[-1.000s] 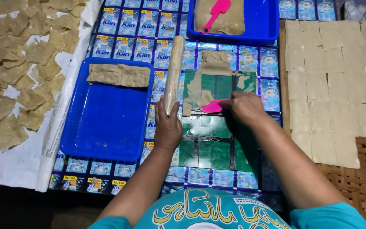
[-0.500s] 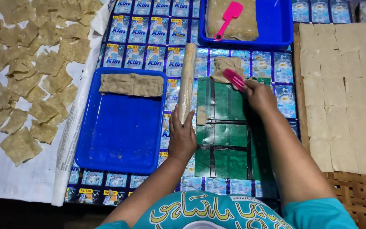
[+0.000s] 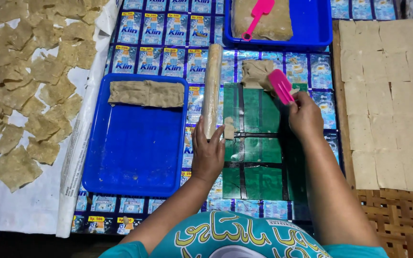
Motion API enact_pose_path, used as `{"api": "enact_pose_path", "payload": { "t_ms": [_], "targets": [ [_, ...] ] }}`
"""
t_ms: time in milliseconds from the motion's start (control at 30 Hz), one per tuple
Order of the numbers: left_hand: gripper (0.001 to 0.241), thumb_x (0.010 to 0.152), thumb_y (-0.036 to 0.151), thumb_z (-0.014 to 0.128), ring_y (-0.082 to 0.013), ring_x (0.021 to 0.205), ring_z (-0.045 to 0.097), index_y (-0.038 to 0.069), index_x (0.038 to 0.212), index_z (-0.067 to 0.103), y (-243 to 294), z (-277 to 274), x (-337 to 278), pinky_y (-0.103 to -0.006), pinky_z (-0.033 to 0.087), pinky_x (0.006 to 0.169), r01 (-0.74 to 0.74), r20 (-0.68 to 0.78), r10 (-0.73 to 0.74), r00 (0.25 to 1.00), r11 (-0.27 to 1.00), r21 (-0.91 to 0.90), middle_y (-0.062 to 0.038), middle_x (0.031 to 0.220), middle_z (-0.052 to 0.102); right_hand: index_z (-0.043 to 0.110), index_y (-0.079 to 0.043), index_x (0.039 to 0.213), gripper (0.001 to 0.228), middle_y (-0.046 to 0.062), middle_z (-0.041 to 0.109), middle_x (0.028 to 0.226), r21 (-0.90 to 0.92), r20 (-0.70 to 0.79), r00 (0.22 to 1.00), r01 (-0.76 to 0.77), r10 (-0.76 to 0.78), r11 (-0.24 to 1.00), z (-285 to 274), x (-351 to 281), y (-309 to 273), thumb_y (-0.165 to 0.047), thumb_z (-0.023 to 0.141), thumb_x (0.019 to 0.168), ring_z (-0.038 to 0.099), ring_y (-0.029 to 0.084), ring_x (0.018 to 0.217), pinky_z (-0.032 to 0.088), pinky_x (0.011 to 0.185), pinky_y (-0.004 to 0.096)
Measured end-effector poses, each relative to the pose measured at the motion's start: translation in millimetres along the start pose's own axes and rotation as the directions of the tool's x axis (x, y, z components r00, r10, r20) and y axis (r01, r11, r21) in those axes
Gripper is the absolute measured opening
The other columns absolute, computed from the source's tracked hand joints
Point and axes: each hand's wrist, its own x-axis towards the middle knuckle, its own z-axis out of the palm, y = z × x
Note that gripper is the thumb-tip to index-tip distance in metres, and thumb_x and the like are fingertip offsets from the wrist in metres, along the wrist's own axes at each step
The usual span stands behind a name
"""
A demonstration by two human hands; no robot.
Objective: Flattening dough using a rolling pin and cutting it into squares with a spatula to place on a drying mat.
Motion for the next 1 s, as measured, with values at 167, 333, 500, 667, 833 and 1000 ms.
{"api": "enact_pose_path", "payload": {
  "t_ms": [167,333,500,667,833,1000],
  "targets": [
    [0.039,0.097,0.033,0.070,-0.0476,0.150,0.028,0.025,0.135,0.063,1,-1,1,-0.0633,0.027,0.118,-0.006,0.007,0.005,1.000,0.999,0.051,-0.024,0.163,0.024,0.066,-0.023,0.126,0.027,0.012,0.073,0.114,-0.176,0.139,0.958,0.273,-0.251,0.946,12,28,9,-0.024,0.062,0.099,0.069,0.042,0.108,0.053,0.095,0.057],
    [0.033,0.095,0.029,0.072,-0.0449,0.151,0.030,0.025,0.128,0.067,-3,3,-5,-0.0618,0.030,0.118,0.022,-0.014,-0.021,1.000,0.999,0.046,-0.023,0.163,0.026,0.066,-0.022,0.118,0.019,0.011,0.069,0.104,-0.206,-0.076,0.945,0.297,-0.318,0.932,6,38,26,-0.029,0.063,0.101,0.070,0.041,0.101,0.057,0.088,0.055],
    [0.024,0.093,0.036,0.074,-0.0449,0.150,0.034,0.026,0.114,0.072,-1,4,11,-0.0700,0.020,0.117,-0.080,-0.036,0.090,0.995,0.971,0.227,-0.024,0.157,0.039,0.063,-0.018,0.131,0.041,0.019,0.062,0.114,-0.226,-0.053,0.987,0.139,-0.154,0.964,13,-2,11,-0.009,0.061,0.091,0.068,0.053,0.097,0.057,0.088,0.061],
    [0.009,0.092,0.029,0.076,-0.0406,0.146,0.042,0.022,0.097,0.072,-1,1,31,-0.0730,0.021,0.116,-0.204,-0.085,0.235,0.968,0.939,0.278,-0.017,0.145,0.054,0.067,-0.019,0.131,0.039,0.021,0.067,0.105,-0.061,0.009,0.986,0.164,-0.164,0.985,24,-8,4,-0.011,0.057,0.094,0.067,0.050,0.101,0.057,0.085,0.060],
    [0.009,0.095,0.029,0.075,-0.0329,0.136,0.055,0.022,0.099,0.072,24,-5,55,-0.0672,0.029,0.117,-0.215,-0.129,0.243,0.961,0.957,0.197,-0.007,0.131,0.062,0.064,-0.007,0.126,0.027,0.027,0.068,0.104,-0.016,-0.147,0.989,0.029,-0.032,0.999,13,24,66,-0.020,0.056,0.104,0.066,0.053,0.103,0.053,0.089,0.062],
    [0.007,0.096,0.033,0.074,-0.0153,0.098,0.073,0.030,0.102,0.077,36,8,118,-0.0346,0.056,0.089,-0.009,-0.020,0.000,1.000,0.917,-0.400,0.010,0.099,0.074,0.048,-0.009,0.130,0.027,0.013,0.072,0.079,0.176,0.009,0.980,-0.199,0.201,0.964,-14,-14,36,-0.021,0.046,0.106,0.074,0.038,0.079,0.056,0.079,0.053]
  ]
}}
